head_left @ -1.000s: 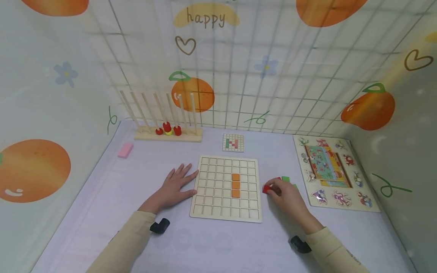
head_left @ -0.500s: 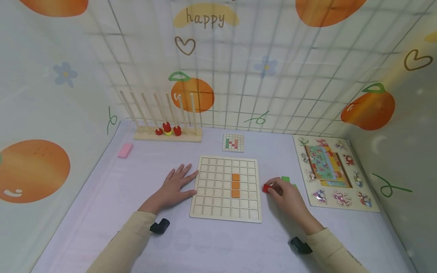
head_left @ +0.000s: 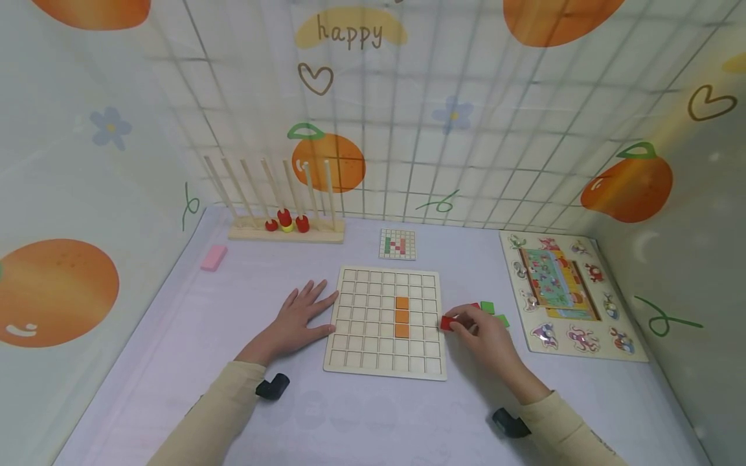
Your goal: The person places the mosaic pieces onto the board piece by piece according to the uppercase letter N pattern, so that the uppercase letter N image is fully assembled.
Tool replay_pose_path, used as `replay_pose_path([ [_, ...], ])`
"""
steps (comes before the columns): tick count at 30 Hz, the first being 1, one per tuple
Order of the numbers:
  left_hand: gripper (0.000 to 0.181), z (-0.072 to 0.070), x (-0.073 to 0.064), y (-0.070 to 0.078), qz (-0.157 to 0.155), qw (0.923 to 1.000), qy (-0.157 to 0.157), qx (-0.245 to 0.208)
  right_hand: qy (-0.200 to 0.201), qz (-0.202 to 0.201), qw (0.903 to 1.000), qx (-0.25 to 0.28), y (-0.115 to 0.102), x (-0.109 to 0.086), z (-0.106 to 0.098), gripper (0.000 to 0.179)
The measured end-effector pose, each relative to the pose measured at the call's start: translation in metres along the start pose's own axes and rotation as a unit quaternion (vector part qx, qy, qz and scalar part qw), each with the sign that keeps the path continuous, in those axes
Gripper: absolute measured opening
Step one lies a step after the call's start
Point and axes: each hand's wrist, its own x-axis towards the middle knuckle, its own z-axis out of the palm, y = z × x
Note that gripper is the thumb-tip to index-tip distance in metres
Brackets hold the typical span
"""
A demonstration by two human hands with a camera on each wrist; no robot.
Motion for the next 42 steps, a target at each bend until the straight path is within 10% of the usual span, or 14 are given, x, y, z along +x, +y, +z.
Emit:
replay_pose_path([
  [42, 0.074, -0.002, -0.001, 0.001, -0.002, 1.0, -0.002, -0.005, -0.062, -0.082, 0.9947, -0.004, -0.047, -0.014, 0.058, 0.021],
])
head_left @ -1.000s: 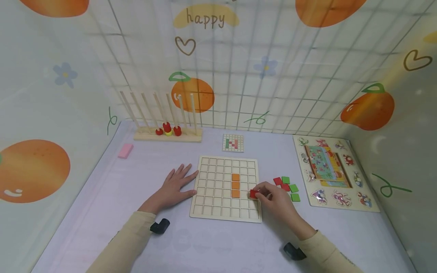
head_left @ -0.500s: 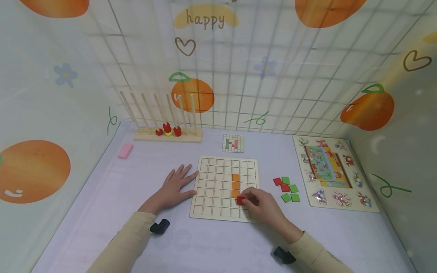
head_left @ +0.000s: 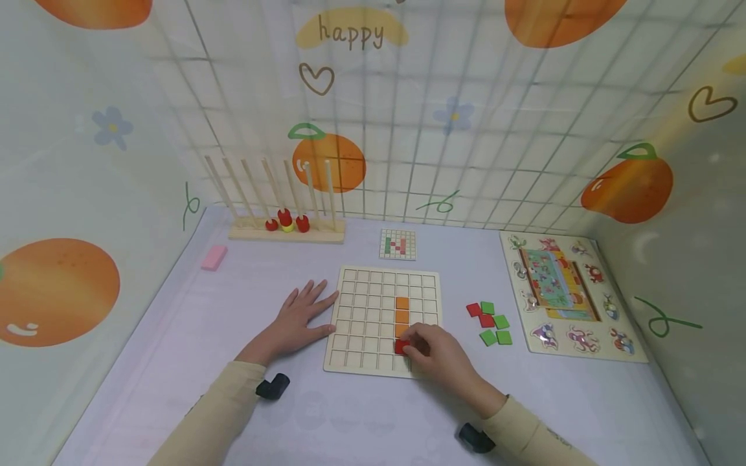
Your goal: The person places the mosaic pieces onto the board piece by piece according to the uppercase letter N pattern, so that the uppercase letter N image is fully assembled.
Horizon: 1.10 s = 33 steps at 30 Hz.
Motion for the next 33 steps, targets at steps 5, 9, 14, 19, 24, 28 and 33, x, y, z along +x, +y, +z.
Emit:
replay_pose_path([
  [5, 0.074, -0.0004, 0.0001, -0.0008, 0.005, 1.0, 0.002, -0.002, 0.004, -0.003, 0.9999, -0.01, -0.0005, 0.0005, 0.0015, 0.023],
  [9, 0.073, -0.0007, 0.0, -0.0006, 0.007, 1.0, 0.003, -0.003, 0.007, -0.004, 0.9999, -0.01, -0.0003, 0.0008, 0.0015, 0.022],
  [14, 0.073, -0.0006, 0.0001, -0.0009, 0.007, 1.0, 0.004, -0.004, 0.009, -0.004, 0.9999, -0.011, 0.0, 0.0009, 0.0012, 0.02],
  [19, 0.074, 0.0, 0.0009, -0.0027, 0.004, 1.0, 0.0, -0.002, 0.011, -0.008, 0.9999, -0.005, -0.0001, 0.0004, 0.001, 0.019],
  [24, 0.074, 0.0013, 0.0023, -0.005, 0.0, 1.0, -0.006, 0.003, 0.012, -0.009, 0.9998, 0.011, -0.0001, -0.0005, 0.0002, 0.019],
  [28, 0.075, 0.0014, 0.0025, -0.0045, -0.001, 1.0, -0.009, 0.002, 0.007, -0.005, 0.9998, 0.019, 0.0021, -0.0011, -0.0016, 0.02],
  [33, 0.075, 0.0013, 0.002, -0.0031, -0.003, 0.9999, -0.01, -0.001, 0.004, 0.012, 0.9997, 0.02, 0.0068, -0.0017, -0.007, 0.021],
])
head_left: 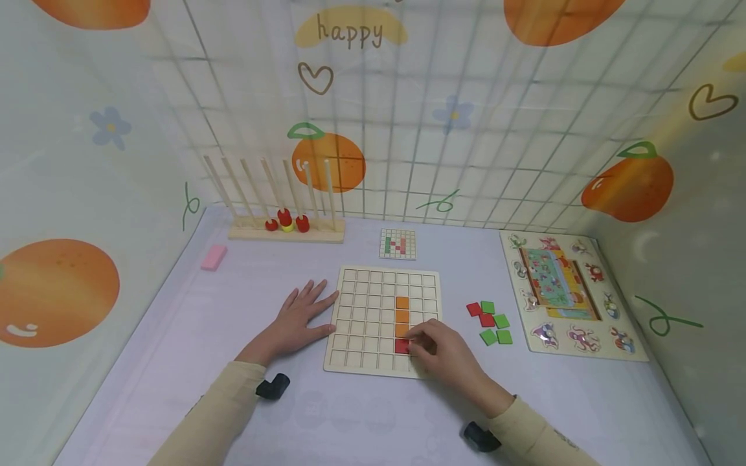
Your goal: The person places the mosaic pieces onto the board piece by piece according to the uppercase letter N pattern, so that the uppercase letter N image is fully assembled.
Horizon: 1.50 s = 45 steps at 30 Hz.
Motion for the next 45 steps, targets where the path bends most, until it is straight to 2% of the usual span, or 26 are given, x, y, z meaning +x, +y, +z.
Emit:
replay_pose_path([
  [23, 0.074, 0.002, 0.0, -0.002, 0.007, 0.9999, 0.011, 0.004, 0.026, 0.085, 0.9955, -0.033, 0.03, -0.004, -0.041, 0.019],
  [36, 0.074, 0.001, -0.001, 0.0, 0.005, 0.9999, 0.01, 0.002, 0.058, 0.062, 0.9931, -0.08, 0.055, 0.0, -0.071, 0.021],
  [45, 0.074, 0.0, 0.0, 0.0, 0.004, 1.0, 0.007, 0.003, 0.045, 0.09, 0.9895, -0.103, 0.068, 0.009, -0.087, 0.026],
])
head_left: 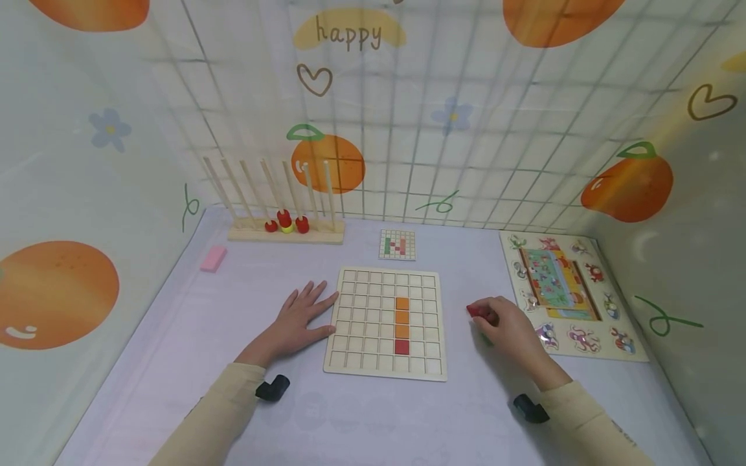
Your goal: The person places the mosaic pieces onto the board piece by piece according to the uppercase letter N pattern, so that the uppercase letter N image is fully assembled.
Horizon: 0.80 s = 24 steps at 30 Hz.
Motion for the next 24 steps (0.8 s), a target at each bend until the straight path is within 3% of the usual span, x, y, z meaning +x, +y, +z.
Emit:
replay_pose_path([
  [7, 0.074, 0.001, -0.001, 0.0, 0.003, 1.0, 0.004, -0.004, -0.011, 0.022, 0.9996, -0.017, 0.006, 0.009, -0.001, 0.036],
  [17, 0.075, 0.002, -0.001, -0.002, 0.001, 1.0, -0.001, -0.003, -0.02, 0.018, 0.9994, -0.024, 0.009, 0.016, 0.003, 0.037],
  [24, 0.075, 0.001, -0.001, -0.001, -0.003, 1.0, -0.003, 0.002, -0.013, -0.024, 0.9996, -0.01, 0.006, 0.016, 0.008, 0.029],
])
